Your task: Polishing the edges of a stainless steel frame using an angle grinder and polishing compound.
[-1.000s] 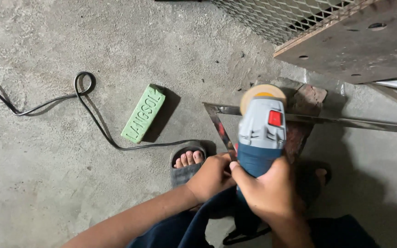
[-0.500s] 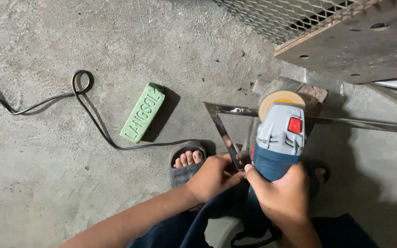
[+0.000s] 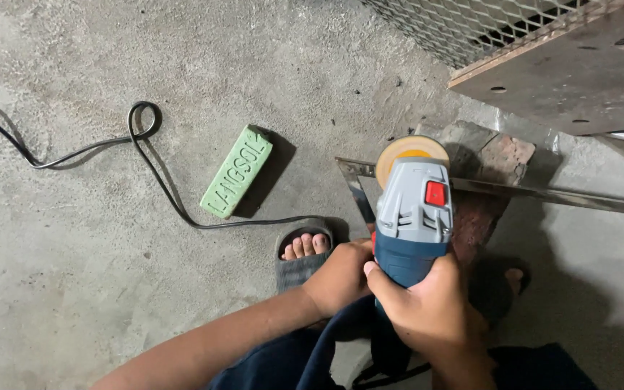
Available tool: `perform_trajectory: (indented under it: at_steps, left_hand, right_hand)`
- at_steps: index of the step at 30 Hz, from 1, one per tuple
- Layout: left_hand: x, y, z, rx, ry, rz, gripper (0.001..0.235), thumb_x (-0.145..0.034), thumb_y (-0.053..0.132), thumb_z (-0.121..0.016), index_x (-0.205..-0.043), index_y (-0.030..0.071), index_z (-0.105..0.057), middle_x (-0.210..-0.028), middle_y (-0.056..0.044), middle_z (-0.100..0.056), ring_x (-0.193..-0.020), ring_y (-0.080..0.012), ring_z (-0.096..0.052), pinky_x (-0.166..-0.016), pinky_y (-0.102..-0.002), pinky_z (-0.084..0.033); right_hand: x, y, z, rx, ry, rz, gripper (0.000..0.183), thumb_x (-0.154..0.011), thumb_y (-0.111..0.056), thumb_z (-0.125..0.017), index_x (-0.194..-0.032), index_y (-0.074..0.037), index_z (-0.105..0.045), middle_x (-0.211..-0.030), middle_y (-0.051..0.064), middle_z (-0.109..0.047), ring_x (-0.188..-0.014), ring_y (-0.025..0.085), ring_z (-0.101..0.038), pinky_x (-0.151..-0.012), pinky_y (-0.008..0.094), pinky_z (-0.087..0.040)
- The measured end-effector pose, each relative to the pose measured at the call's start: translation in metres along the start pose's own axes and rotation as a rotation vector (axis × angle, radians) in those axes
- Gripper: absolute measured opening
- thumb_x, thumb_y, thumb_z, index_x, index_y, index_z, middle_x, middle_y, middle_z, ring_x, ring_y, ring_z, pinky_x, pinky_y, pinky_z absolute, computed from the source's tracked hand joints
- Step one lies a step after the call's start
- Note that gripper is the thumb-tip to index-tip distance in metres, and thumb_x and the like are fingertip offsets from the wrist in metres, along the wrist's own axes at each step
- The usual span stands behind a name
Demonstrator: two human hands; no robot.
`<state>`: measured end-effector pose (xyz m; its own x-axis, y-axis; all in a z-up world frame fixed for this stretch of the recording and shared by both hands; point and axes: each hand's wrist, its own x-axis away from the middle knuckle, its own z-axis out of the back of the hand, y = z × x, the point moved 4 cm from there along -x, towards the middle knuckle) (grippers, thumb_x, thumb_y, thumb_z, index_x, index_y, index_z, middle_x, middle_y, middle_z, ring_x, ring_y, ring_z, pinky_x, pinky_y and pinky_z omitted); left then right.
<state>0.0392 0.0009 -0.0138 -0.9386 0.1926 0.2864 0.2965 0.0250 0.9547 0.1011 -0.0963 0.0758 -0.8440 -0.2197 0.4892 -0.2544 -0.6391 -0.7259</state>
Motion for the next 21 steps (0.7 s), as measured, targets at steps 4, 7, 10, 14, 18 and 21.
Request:
perform_trajectory:
  at_steps: [4, 7, 10, 14, 18, 21]
  left_hand:
    - [-0.005, 0.001, 0.003, -0.002, 0.000, -0.005, 0.027, -0.078, 0.001, -0.064, -0.104, -0.001, -0.063, -0.098, -0.018, -0.070, -0.080, -0.0300, -0.065, -0.078, -0.040, -0.055]
    - [0.002, -0.002, 0.004, 0.004, 0.013, 0.024, 0.028, -0.077, 0.001, -0.064, -0.105, -0.001, -0.064, -0.100, -0.018, -0.070, -0.082, -0.0303, -0.065, -0.080, -0.040, -0.054]
    - [0.007, -0.005, -0.002, 0.019, 0.006, 0.051, 0.029, -0.077, 0.002, -0.063, -0.105, 0.000, -0.064, -0.101, -0.019, -0.070, -0.084, -0.0306, -0.064, -0.081, -0.040, -0.054]
    - [0.001, -0.001, 0.002, 0.014, -0.004, 0.053, 0.034, -0.075, 0.001, -0.063, -0.109, 0.001, -0.065, -0.104, -0.020, -0.071, -0.086, -0.0324, -0.066, -0.083, -0.041, -0.054]
    - [-0.001, 0.001, 0.001, 0.014, -0.015, 0.035, 0.038, -0.075, 0.001, -0.062, -0.113, 0.002, -0.064, -0.105, -0.020, -0.071, -0.087, -0.0336, -0.067, -0.082, -0.042, -0.054]
    - [0.000, 0.000, 0.000, 0.018, -0.005, 0.036, 0.037, -0.076, 0.001, -0.062, -0.112, 0.002, -0.064, -0.105, -0.020, -0.071, -0.087, -0.0333, -0.067, -0.083, -0.042, -0.054]
  right_hand:
    - [0.008, 0.016, -0.001, 0.230, 0.012, -0.429, 0.033, -0.066, -0.024, -0.086, -0.092, -0.006, -0.078, -0.079, 0.009, -0.084, -0.063, 0.021, -0.079, -0.061, 0.033, -0.062]
    - [0.011, 0.009, -0.008, 0.147, -0.049, -0.285, 0.027, -0.068, -0.019, -0.083, -0.091, -0.007, -0.080, -0.076, 0.006, -0.085, -0.058, 0.018, -0.079, -0.056, 0.030, -0.062]
    - [0.018, 0.007, -0.007, 0.189, 0.067, -0.358, 0.040, -0.065, -0.018, -0.086, -0.103, -0.009, -0.078, -0.091, 0.005, -0.085, -0.073, 0.018, -0.082, -0.068, 0.030, -0.063]
    - [0.014, -0.004, -0.002, 0.216, 0.038, -0.541, 0.034, -0.070, -0.022, -0.084, -0.100, -0.007, -0.079, -0.086, 0.009, -0.085, -0.070, 0.021, -0.081, -0.067, 0.032, -0.061]
    - [0.022, 0.031, -0.016, 0.083, 0.076, -0.414, 0.050, -0.064, -0.020, -0.087, -0.106, 0.000, -0.068, -0.089, 0.013, -0.081, -0.071, 0.021, -0.080, -0.066, 0.032, -0.063]
    - [0.017, 0.017, -0.017, 0.011, 0.082, -0.212, 0.027, -0.068, -0.013, -0.083, -0.091, -0.002, -0.075, -0.075, 0.009, -0.081, -0.056, 0.018, -0.074, -0.055, 0.030, -0.060]
